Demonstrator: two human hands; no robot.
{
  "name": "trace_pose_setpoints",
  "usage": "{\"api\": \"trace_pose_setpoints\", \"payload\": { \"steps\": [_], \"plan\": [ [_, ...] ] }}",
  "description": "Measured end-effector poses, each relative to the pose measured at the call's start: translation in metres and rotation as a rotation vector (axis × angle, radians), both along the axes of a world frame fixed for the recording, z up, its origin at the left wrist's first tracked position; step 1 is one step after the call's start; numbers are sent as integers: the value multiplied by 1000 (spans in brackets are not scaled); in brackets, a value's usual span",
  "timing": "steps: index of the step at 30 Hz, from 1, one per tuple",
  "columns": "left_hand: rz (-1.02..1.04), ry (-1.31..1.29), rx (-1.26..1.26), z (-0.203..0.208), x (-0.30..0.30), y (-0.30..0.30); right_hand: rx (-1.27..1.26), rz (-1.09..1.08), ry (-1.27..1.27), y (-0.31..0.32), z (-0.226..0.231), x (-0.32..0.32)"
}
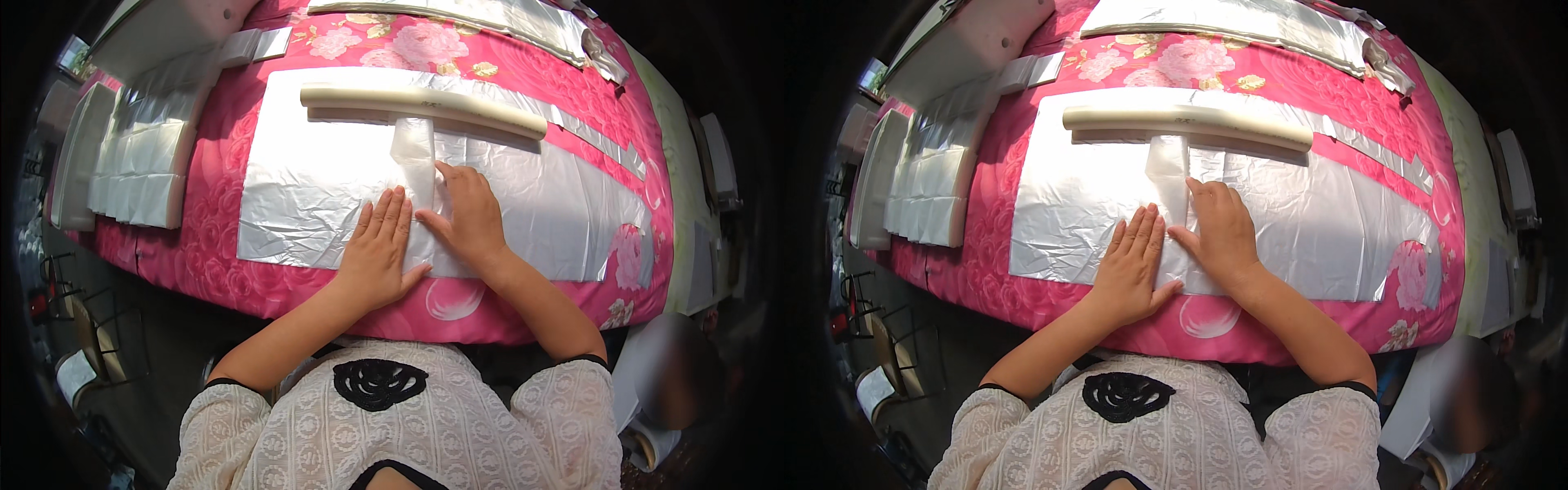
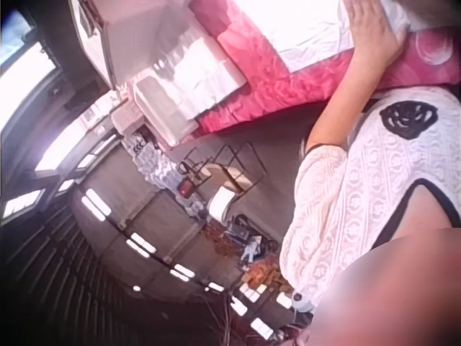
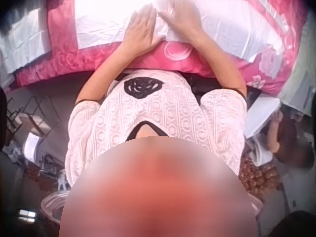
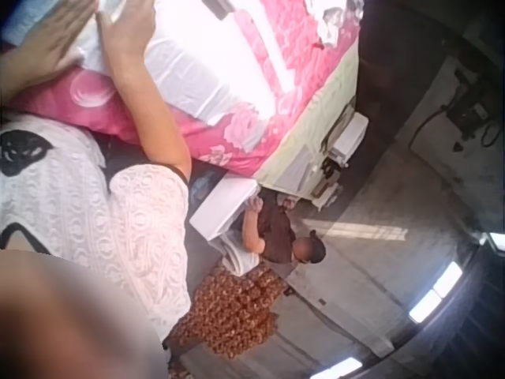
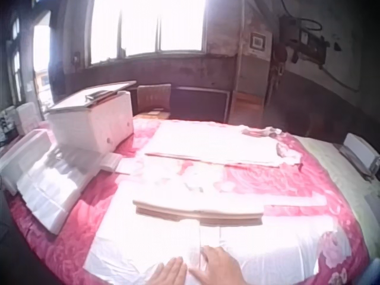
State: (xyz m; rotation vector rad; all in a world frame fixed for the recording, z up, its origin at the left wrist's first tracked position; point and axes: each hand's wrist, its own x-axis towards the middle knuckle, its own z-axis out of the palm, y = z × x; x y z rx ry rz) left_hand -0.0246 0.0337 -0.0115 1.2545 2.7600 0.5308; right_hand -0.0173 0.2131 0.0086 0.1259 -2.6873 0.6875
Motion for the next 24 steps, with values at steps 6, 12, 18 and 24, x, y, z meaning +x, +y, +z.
{"api": "trace_pose_setpoints", "payload": {
  "steps": [6, 12, 18, 24],
  "plan": [
    [-5, 58, 59, 4, -4, 1, 205, 410, -36, 23, -9, -14],
    [-127, 242, 220, 1, -33, -11, 13, 481, -80, 30, -4, -27],
    [-101, 120, 240, 7, -43, -6, -84, 464, -6, 28, -4, -30],
    [-350, 91, 376, 21, -26, -24, 21, 561, 117, 17, -10, 0]
  ]
}}
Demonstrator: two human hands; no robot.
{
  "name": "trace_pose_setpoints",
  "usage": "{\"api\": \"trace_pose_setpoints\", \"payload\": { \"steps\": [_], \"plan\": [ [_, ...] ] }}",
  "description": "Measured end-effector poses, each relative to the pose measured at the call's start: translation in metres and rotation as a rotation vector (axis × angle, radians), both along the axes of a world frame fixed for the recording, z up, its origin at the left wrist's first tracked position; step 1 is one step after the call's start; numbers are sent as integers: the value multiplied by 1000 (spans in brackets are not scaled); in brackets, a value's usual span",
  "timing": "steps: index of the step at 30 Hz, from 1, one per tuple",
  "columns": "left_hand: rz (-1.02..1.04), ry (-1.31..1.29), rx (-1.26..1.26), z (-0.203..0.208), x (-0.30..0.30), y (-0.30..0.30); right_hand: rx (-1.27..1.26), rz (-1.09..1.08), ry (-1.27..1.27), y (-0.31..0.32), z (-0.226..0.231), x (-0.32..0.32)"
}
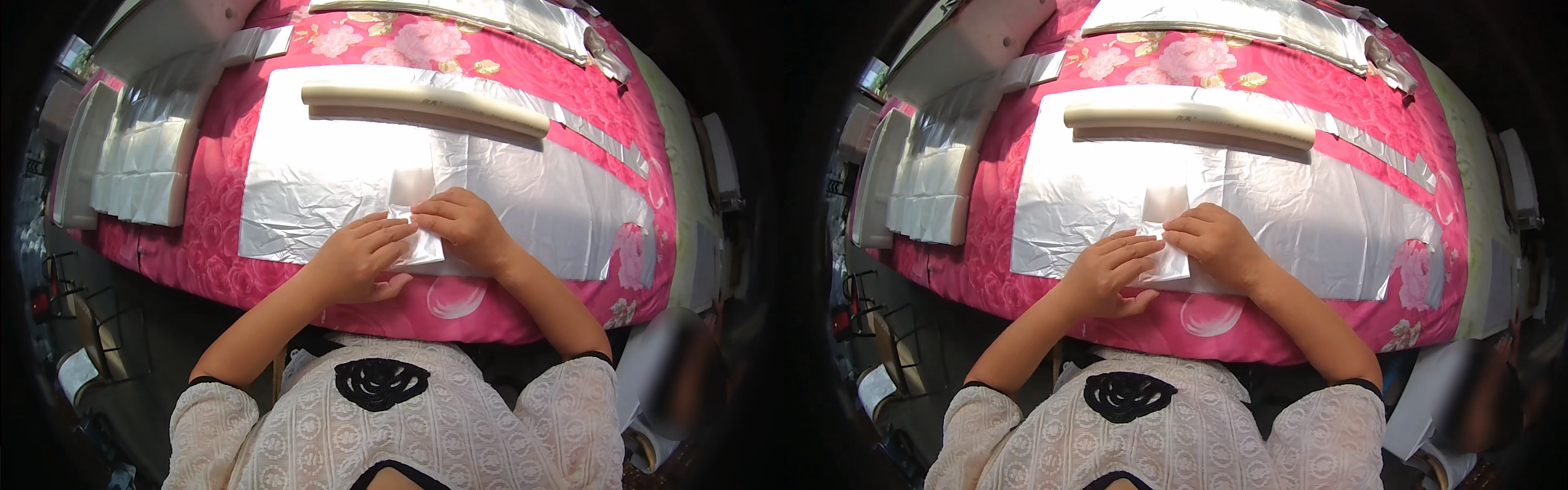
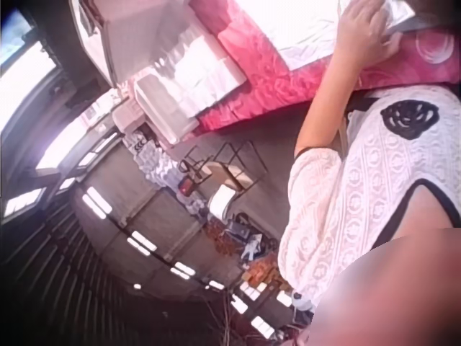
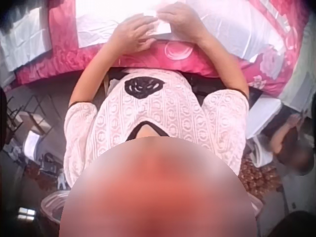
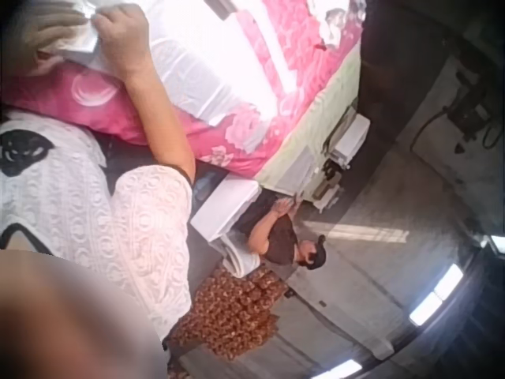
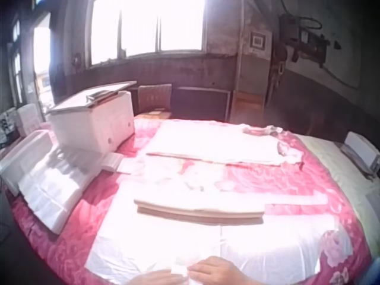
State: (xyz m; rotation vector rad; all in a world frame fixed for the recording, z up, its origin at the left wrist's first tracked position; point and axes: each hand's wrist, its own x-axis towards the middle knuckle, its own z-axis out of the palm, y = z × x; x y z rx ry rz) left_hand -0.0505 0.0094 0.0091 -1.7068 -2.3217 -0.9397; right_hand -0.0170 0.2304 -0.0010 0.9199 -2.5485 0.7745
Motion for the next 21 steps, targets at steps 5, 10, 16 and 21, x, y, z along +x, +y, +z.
{"api": "trace_pose_setpoints", "payload": {
  "steps": [5, 10, 16, 21],
  "plan": [
    [13, -22, -158, -5, 4, -14, -42, 7, 44, -6, -6, 16],
    [108, -78, -64, -11, 3, -11, -68, -98, -26, -2, -5, 15],
    [352, -450, 7, -9, 2, 0, -291, -290, -384, -4, 8, 3],
    [571, -810, 63, -9, -18, 13, -305, -507, -840, -8, 24, -23]
  ]
}}
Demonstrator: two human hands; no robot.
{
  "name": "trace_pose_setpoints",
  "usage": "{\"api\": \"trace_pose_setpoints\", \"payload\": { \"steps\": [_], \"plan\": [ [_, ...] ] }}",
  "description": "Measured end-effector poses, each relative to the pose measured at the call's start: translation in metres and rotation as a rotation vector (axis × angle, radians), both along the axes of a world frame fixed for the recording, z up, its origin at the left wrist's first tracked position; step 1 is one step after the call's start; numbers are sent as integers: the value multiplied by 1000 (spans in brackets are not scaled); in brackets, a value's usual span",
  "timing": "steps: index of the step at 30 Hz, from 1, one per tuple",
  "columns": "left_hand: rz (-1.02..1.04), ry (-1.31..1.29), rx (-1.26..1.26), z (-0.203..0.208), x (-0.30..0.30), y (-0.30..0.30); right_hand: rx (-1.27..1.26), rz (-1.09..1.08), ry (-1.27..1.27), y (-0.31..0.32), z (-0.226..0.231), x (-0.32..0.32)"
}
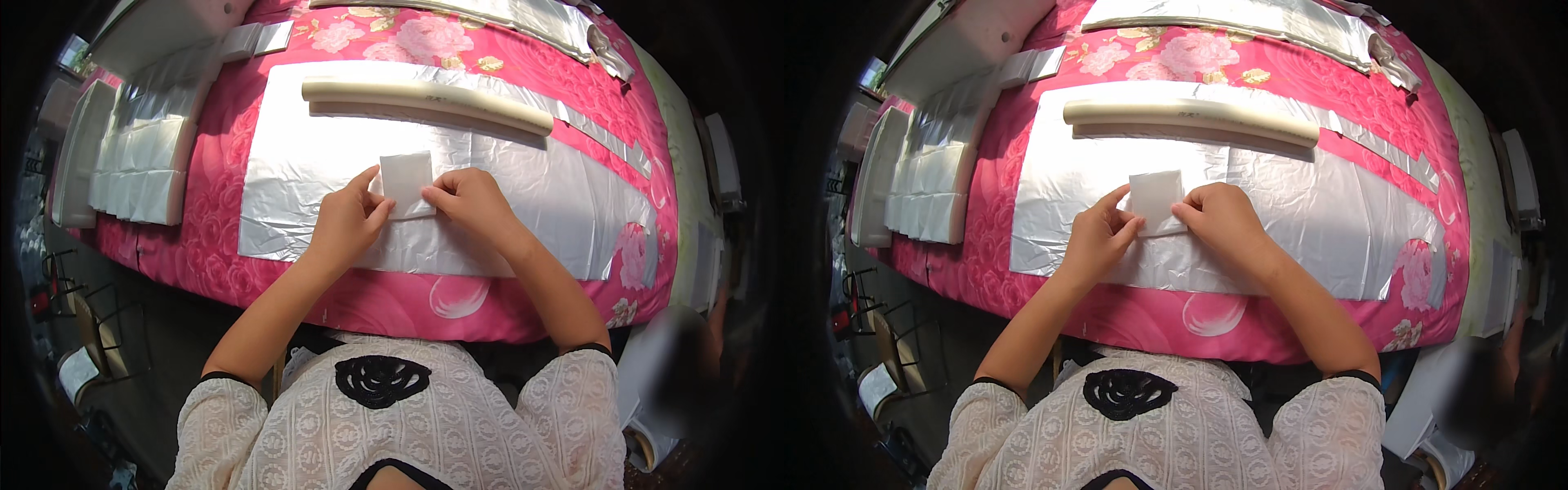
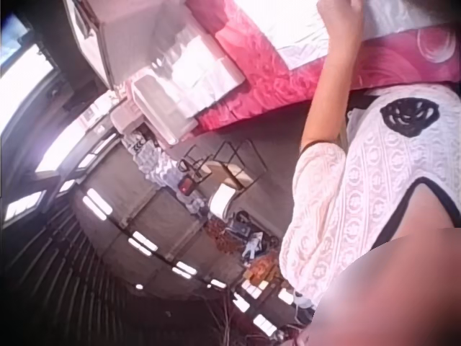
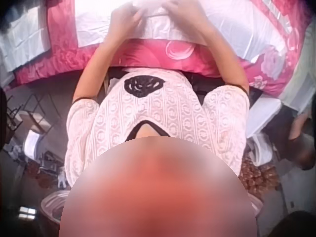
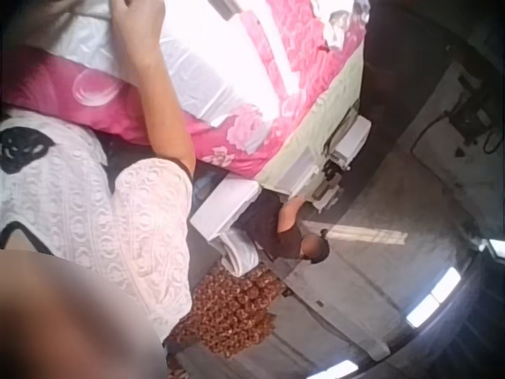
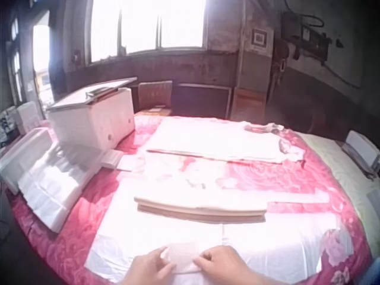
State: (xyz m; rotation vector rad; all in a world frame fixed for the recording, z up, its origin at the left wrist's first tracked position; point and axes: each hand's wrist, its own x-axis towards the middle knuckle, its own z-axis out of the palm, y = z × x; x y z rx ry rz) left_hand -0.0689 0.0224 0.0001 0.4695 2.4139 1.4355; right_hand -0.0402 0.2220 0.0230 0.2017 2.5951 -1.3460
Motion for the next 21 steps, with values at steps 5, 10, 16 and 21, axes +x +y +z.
{"api": "trace_pose_setpoints", "payload": {
  "steps": [5, 10, 16, 21],
  "plan": [
    [54, -216, -52, 16, -15, 6, -18, 26, -234, 5, 2, -19],
    [-67, 550, -215, 6, -6, 10, 24, 35, -251, 2, 8, -23],
    [-268, 655, -457, -19, 5, 32, -24, 31, -217, 6, -4, -22],
    [-283, 621, -535, -21, 6, 35, 43, 35, -180, 4, -3, -16]
  ]
}}
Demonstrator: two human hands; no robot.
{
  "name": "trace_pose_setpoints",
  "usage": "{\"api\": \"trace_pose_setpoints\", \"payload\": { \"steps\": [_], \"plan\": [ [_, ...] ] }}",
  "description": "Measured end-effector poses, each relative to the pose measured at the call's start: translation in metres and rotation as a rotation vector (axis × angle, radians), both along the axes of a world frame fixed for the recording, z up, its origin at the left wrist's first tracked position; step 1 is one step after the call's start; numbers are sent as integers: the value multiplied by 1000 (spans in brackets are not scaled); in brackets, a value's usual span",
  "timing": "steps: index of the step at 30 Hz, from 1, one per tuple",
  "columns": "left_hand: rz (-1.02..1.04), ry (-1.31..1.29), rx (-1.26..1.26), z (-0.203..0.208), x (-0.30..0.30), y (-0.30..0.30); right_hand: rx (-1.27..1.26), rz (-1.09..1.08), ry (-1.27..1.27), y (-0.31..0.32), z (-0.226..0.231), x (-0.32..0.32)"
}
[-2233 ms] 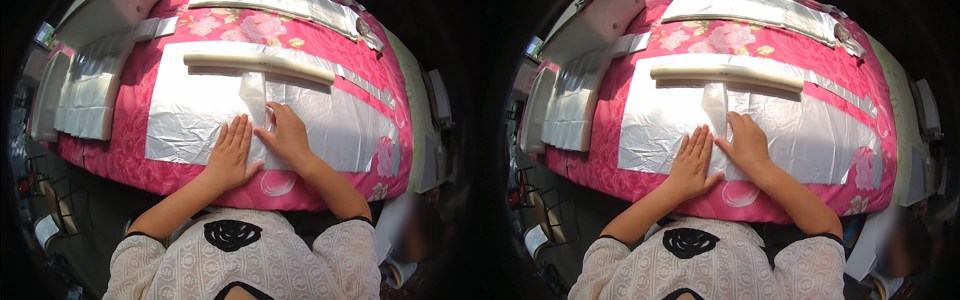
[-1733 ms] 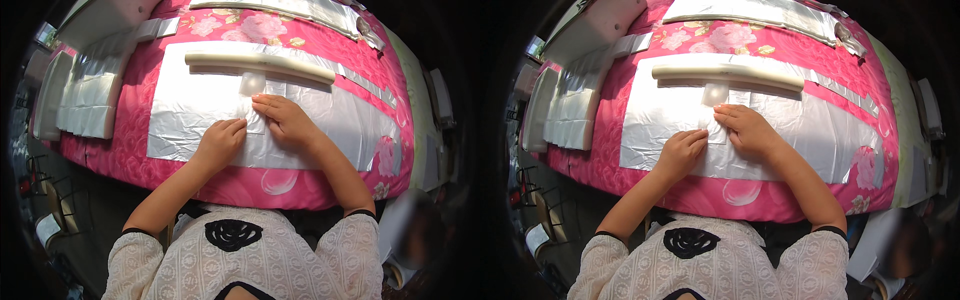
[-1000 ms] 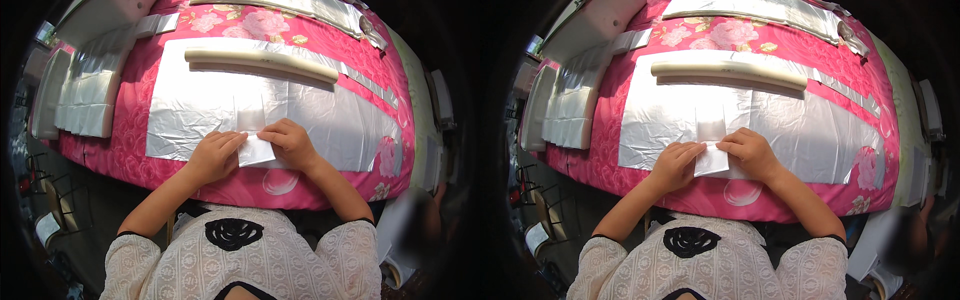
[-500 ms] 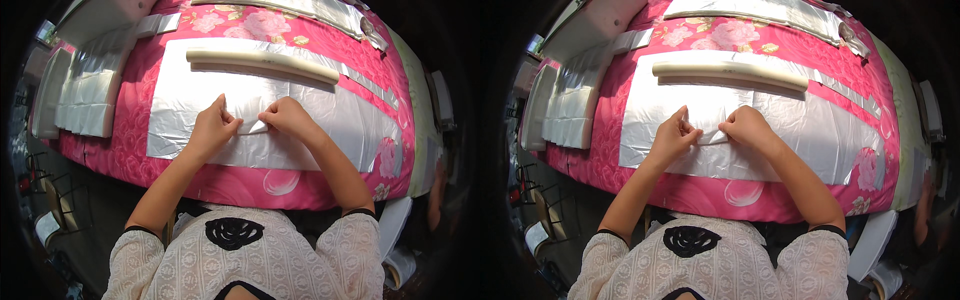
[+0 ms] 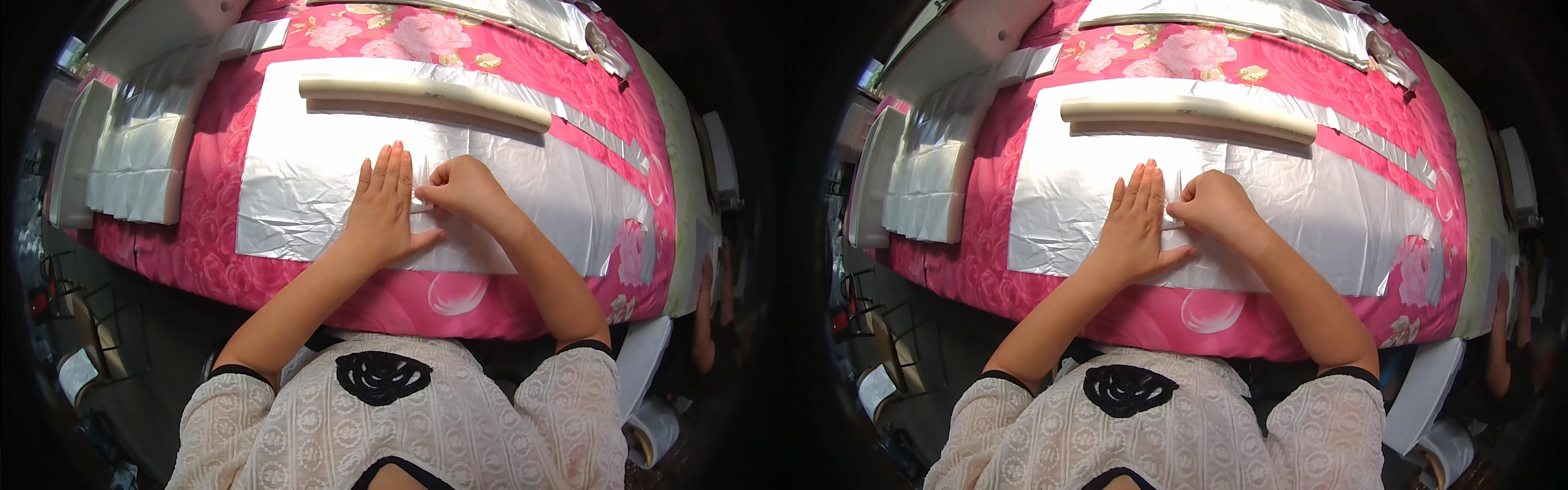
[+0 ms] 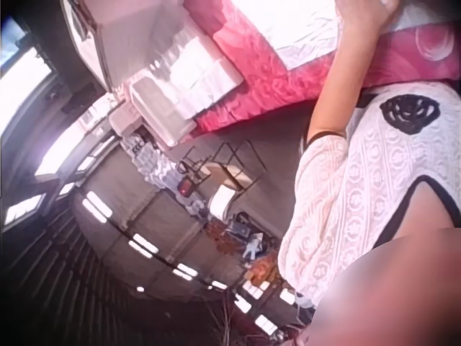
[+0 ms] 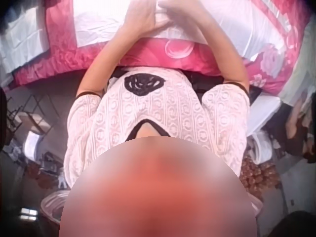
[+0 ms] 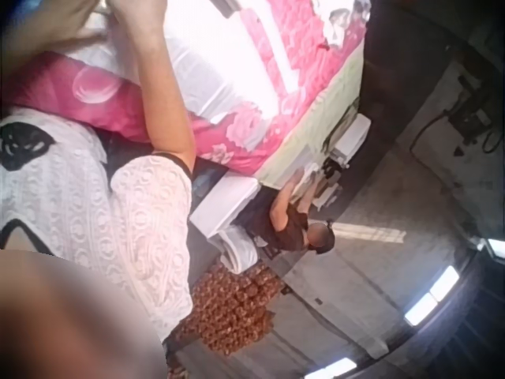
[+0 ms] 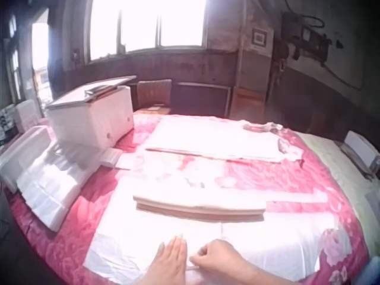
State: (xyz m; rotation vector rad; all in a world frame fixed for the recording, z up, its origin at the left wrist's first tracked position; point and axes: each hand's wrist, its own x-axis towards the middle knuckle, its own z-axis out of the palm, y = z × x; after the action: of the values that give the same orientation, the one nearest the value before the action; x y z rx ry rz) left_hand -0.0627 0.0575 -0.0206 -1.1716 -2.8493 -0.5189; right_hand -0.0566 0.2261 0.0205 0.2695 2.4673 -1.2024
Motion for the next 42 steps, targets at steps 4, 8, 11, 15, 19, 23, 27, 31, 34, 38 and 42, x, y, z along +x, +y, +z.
{"api": "trace_pose_setpoints", "payload": {
  "steps": [4, 8, 11, 15, 19, 23, 27, 31, 34, 38, 42],
  "plan": [
    [1, -11, -29, 2, 0, -1, 283, 102, 151, 1, 12, 12],
    [-3, -10, 145, 2, 3, -15, 459, 241, 268, 9, 18, 22],
    [31, -150, 434, 14, 21, -45, 416, 284, 631, -9, 5, 14],
    [176, -1045, 821, 31, 63, -111, 422, 389, 734, -35, -25, 0],
    [600, -1485, 573, 37, 100, -170, 421, 417, 653, -81, -35, 8],
    [819, -1641, 714, 21, 123, -196, 180, 568, 545, -146, -27, 49],
    [921, -1686, 985, -5, 140, -203, -30, 793, 536, -190, -29, 80],
    [744, -1241, 544, 0, 133, -212, 105, 1017, 609, -189, -16, 61],
    [578, -829, 390, 50, 103, -201, 72, 1104, 695, -176, -10, 33],
    [411, -492, 437, 60, 73, -207, -98, 1065, 599, -162, 13, -14],
    [494, -206, 565, 50, 46, -219, -185, 592, 488, -137, 41, -105]
  ]
}}
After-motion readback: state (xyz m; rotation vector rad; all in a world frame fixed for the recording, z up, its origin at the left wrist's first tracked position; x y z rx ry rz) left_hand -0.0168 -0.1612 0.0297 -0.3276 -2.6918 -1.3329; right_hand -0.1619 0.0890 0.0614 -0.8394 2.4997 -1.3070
